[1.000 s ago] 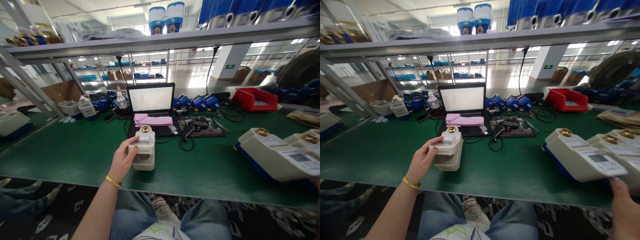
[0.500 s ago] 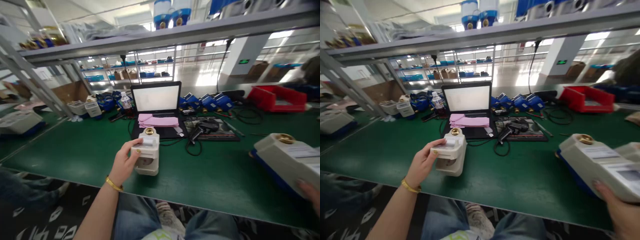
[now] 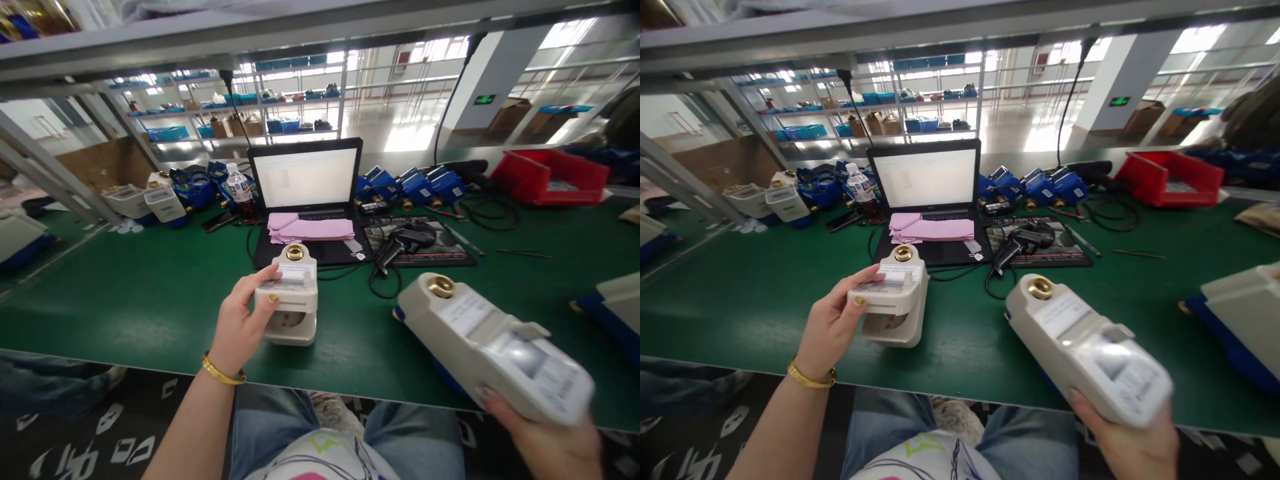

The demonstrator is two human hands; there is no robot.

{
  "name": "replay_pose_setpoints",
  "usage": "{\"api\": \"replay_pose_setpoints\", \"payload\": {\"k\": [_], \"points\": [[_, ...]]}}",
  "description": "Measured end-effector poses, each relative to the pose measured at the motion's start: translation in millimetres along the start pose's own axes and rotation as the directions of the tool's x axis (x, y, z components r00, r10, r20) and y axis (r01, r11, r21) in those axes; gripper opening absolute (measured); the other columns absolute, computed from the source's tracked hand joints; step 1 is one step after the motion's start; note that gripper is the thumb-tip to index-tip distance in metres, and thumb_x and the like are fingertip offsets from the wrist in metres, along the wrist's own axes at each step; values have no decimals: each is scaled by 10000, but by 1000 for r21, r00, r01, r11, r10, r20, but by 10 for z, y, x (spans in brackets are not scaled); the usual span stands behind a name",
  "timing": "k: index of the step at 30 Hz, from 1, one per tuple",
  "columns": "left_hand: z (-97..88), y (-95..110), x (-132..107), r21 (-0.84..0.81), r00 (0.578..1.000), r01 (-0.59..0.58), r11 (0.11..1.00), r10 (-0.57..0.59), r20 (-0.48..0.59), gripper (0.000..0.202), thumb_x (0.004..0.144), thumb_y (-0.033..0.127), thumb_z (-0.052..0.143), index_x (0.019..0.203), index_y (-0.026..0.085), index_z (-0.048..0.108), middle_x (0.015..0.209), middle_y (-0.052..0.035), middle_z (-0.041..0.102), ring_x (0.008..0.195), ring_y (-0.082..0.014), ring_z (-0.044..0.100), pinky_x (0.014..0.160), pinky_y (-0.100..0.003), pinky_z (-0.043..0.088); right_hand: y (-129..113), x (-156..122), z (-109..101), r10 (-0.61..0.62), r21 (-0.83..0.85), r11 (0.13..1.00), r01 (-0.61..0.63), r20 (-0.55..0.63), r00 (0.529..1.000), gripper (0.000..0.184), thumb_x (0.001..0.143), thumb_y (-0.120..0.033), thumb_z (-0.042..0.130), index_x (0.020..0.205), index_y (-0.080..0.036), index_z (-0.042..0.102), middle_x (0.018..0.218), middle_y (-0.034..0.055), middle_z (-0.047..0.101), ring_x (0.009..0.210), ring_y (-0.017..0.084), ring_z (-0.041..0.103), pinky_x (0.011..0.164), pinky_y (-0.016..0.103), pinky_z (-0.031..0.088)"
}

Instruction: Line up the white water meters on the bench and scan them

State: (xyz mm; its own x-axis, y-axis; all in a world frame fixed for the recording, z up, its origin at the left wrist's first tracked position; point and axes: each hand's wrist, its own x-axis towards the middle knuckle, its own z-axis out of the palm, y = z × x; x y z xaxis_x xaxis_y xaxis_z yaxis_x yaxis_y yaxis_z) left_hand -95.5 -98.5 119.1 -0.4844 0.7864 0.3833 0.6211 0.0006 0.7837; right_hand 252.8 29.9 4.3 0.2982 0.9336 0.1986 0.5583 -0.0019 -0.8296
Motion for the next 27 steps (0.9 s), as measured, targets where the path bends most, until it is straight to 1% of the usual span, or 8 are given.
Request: {"api": "replay_pose_setpoints", "payload": {"k": [4,7,10,13,17,20,22,27], "points": [[3,-8,7,19,1000,3,1000,-3,-1,456,843,448,457,1177,148,536,1079,-80,621,1014,-219,542,939,-351,398,-547,-516,385,69,-106,993,-58,97,993,973,377,-652,694,1168,-154,421,944,160,616,889,397,580,692,531,482],[35,-15,4,26,999,-37,999,37,-11,450,846,438,460,1190,156,527,1078,-73,620,1008,-209,546,928,-338,404,-908,-807,627,-50,41,998,40,267,963,993,516,-582,698,1308,-135,299,1032,167,609,925,356,586,740,487,495],[54,-20,-11,55,996,-87,995,88,-28,429,848,419,455,1180,159,534,1088,-73,611,1011,-205,540,919,-333,410,-1047,-906,757,-343,357,915,187,447,826,860,745,-459,583,1409,-167,121,1297,161,454,1078,274,537,863,410,479],[29,-26,-29,59,998,-58,997,60,-29,423,857,412,435,1184,160,531,1088,-74,614,1000,-203,547,897,-329,423,-1093,-796,770,-504,435,851,296,512,695,684,828,-381,495,1406,-196,182,1313,118,451,1110,240,521,914,395,457],[-11,-30,-27,66,998,-60,996,60,9,435,853,430,438,1183,163,532,1102,-73,610,1009,-206,546,916,-335,417,-1263,-471,672,-693,395,720,570,424,582,684,743,-366,607,1349,-207,334,1334,105,420,1217,269,404,982,434,395],[-11,-33,-11,85,996,-84,993,84,7,421,854,430,440,1171,173,542,1092,-64,614,1007,-202,546,915,-331,417,-1468,-238,622,-793,417,608,676,361,491,584,700,-380,651,1228,-186,491,1296,112,449,1190,270,424,981,427,393],[-7,-40,-3,87,996,-88,992,88,4,415,855,428,442,1168,177,545,1087,-57,618,1005,-200,547,910,-323,418,-1591,-128,636,-810,408,586,700,334,483,461,694,-396,650,1093,-176,582,1187,108,531,1104,259,493,946,411,418],[-7,-55,-1,87,997,-77,993,78,-9,426,855,436,434,1173,174,541,1083,-54,621,1007,-202,545,916,-326,412,-1745,-69,753,-779,344,627,699,275,563,302,728,-455,606,847,-178,616,946,87,615,905,228,572,813,367,467]]}}
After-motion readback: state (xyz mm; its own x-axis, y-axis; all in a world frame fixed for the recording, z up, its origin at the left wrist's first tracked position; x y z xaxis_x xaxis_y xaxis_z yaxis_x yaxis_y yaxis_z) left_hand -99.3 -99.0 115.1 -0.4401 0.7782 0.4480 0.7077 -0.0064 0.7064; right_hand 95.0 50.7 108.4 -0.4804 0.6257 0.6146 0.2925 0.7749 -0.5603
